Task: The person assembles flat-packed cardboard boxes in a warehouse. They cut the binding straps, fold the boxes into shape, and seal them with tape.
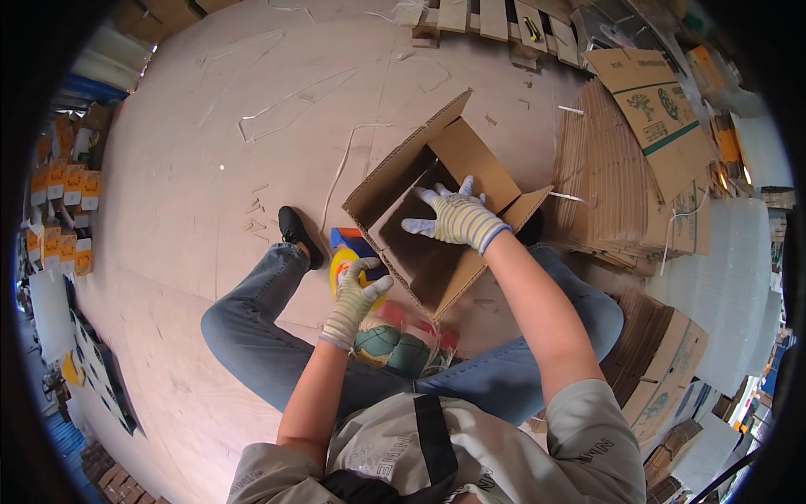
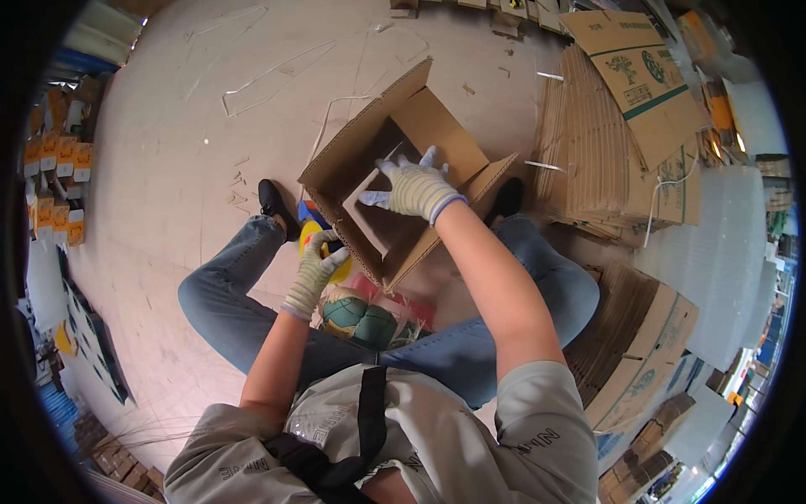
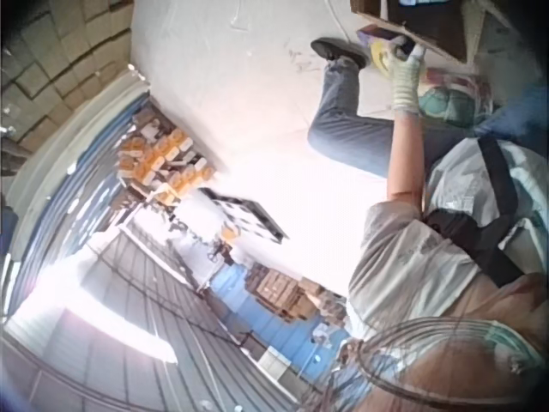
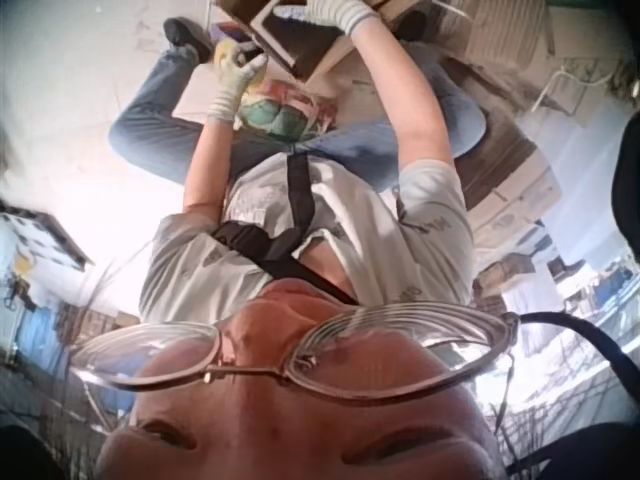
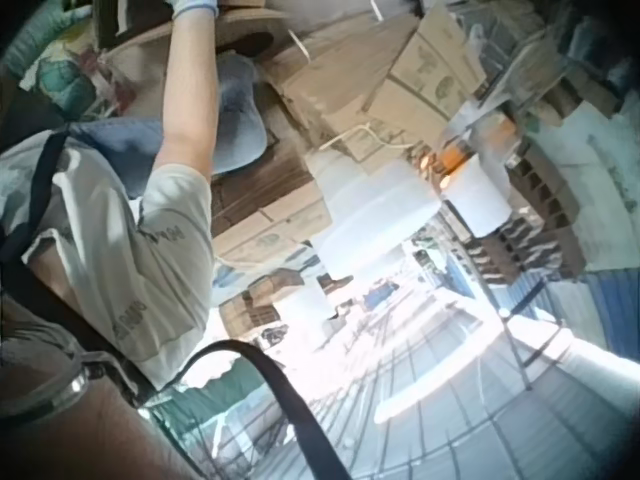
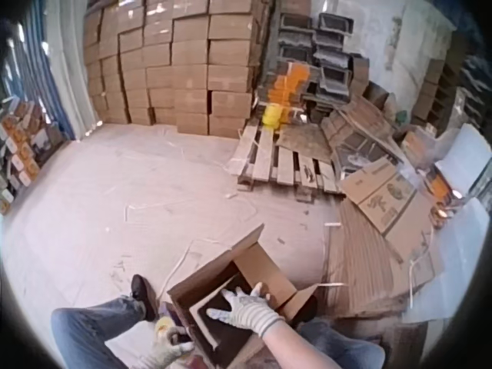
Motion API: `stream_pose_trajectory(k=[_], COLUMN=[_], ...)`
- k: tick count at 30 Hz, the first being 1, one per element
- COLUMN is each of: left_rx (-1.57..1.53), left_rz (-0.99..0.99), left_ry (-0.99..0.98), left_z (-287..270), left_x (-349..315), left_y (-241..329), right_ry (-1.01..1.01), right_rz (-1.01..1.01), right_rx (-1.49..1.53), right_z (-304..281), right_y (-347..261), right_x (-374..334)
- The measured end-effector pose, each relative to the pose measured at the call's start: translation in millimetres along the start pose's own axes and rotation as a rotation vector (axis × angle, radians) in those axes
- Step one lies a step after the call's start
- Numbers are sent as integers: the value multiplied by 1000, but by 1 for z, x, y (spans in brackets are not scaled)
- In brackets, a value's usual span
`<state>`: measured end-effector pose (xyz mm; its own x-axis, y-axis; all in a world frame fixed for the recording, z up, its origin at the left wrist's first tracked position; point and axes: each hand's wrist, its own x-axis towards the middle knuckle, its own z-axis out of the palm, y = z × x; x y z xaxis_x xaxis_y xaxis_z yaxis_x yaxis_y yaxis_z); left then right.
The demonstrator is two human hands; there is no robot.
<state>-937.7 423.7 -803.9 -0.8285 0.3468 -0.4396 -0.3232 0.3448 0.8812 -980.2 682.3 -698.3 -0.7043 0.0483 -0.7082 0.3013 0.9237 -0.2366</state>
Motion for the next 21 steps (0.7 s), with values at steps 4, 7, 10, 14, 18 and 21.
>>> stream_pose_trajectory(k=[4, 7, 10, 14, 18, 21], left_rx=[311, 334, -20, -72, -21, -214], left_rz=[-61, -186, -135, 53, 20, -4], left_ry=[164, 283, 233, 272, 290, 423], left_z=[5, 7, 2, -9, -19, -35], left_x=[-10, 7, 26, 42, 48, 61], left_y=[59, 46, 3, -16, -25, 22], right_ry=[-26, 112, -224, -94, 12, 229], right_rz=[31, -132, -495, -545, -510, -571], right_rx=[136, 218, 797, 440, 497, 452], right_z=[10, 27, 44, 37, 42, 50], right_y=[-18, -8, -13, -34, -46, -35], right_x=[10, 42, 51, 15, 19, 37])
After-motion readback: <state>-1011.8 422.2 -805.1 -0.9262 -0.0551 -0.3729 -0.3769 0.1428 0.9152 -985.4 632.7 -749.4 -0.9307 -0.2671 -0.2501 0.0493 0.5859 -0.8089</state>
